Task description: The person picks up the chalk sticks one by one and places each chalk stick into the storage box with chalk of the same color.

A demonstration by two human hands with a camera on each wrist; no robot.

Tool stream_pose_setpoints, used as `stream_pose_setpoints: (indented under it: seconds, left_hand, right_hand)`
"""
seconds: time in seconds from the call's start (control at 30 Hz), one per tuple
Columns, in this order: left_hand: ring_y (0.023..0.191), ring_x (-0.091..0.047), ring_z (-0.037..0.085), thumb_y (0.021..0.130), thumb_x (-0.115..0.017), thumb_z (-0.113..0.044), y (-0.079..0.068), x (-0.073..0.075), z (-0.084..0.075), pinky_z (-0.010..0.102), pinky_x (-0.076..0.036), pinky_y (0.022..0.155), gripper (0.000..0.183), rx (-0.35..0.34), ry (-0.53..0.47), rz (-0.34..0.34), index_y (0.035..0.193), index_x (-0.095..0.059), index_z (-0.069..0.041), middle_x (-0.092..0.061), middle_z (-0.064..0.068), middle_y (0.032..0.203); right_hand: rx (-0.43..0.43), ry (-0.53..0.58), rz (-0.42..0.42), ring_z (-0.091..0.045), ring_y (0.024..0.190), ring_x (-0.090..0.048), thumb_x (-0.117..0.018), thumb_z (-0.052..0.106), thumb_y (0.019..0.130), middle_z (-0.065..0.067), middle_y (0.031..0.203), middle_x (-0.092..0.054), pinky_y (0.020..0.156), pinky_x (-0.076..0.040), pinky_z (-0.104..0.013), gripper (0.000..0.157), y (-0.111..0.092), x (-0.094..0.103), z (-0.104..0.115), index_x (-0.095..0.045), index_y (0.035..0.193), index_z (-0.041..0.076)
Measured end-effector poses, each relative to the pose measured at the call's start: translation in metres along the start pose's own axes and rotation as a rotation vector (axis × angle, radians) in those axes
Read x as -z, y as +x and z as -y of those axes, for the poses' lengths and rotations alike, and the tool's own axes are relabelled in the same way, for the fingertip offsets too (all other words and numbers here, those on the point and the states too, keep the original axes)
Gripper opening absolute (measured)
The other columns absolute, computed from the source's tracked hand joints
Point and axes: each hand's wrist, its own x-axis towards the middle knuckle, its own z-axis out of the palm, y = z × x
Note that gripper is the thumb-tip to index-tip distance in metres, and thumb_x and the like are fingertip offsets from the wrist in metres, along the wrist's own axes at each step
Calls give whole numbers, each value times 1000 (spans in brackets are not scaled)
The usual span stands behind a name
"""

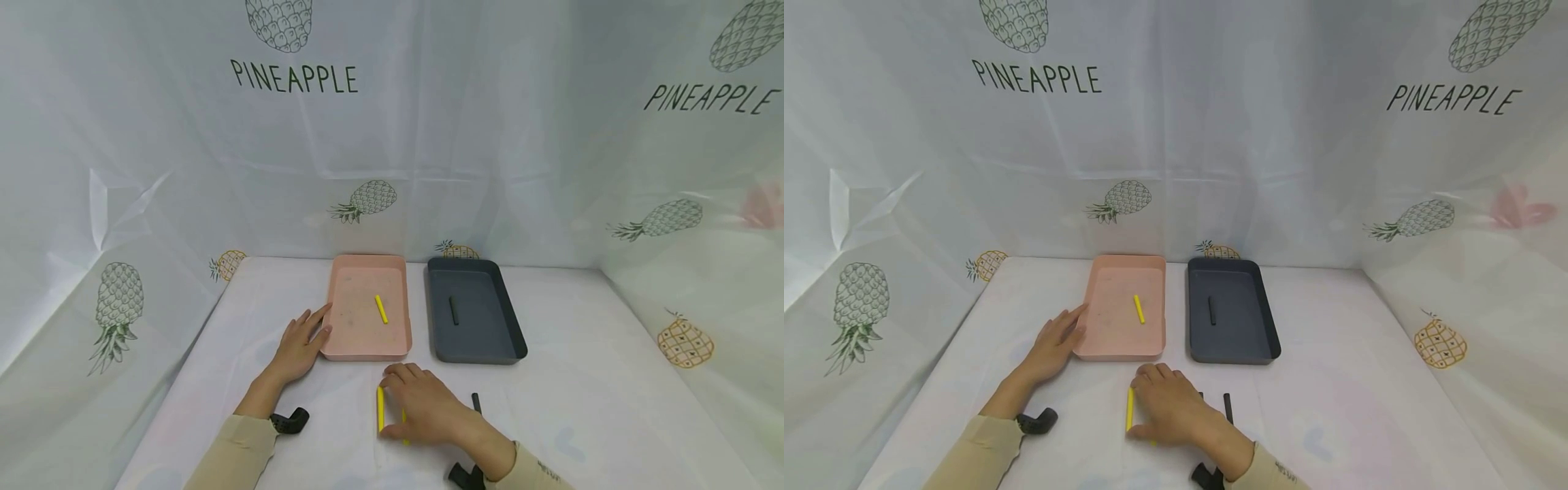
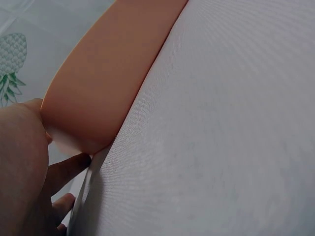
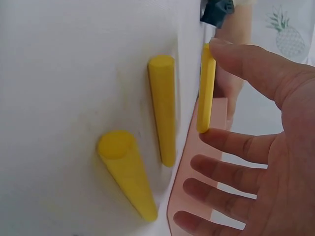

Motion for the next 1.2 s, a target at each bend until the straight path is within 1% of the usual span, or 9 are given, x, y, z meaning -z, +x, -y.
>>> stream_pose_setpoints:
  seconds: [0.33,0.6,0.8,0.93,1.0,1.2]
  left_hand:
    - [159,-17,46,109,-45,-49,0,0,0,65,2,128,58,4,14,-2,163,-33,-30,-38,13,167]
    - [159,-17,44,109,-44,-52,-1,1,-2,64,2,129,59,14,6,10,163,-33,-31,-38,12,167]
    - [159,-17,44,109,-44,-51,-1,2,-2,65,1,129,59,14,16,7,163,-33,-30,-38,12,167]
    - [159,-18,45,109,-44,-50,-1,1,-1,65,0,128,59,9,18,0,163,-33,-29,-39,13,166]
    - [159,-18,45,109,-44,-51,-1,1,-1,66,1,128,59,8,17,0,163,-33,-29,-39,13,166]
    - [159,-17,45,109,-44,-51,-1,1,-1,66,1,128,59,8,18,2,163,-33,-30,-37,13,167]
  right_hand:
    - [-1,15,-23,-21,142,-47,-78,62,84,3,152,-50,110,-49,-48,68,1,10,-2,-61,137,23]
    - [9,13,-29,-21,140,-48,-78,62,85,2,152,-51,110,-50,-47,69,3,15,-4,-60,139,22]
    - [7,15,-42,-20,136,-52,-79,62,84,3,148,-54,109,-50,-48,70,6,21,-7,-61,138,21]
    - [14,30,-43,-19,132,-54,-79,60,84,4,145,-56,108,-51,-46,69,6,25,-7,-61,138,21]
    - [14,40,-39,-18,131,-54,-79,60,84,4,145,-56,108,-52,-46,69,6,27,-7,-61,138,20]
    - [5,55,-31,-18,129,-55,-79,60,85,3,147,-55,107,-53,-48,71,7,34,-8,-59,140,21]
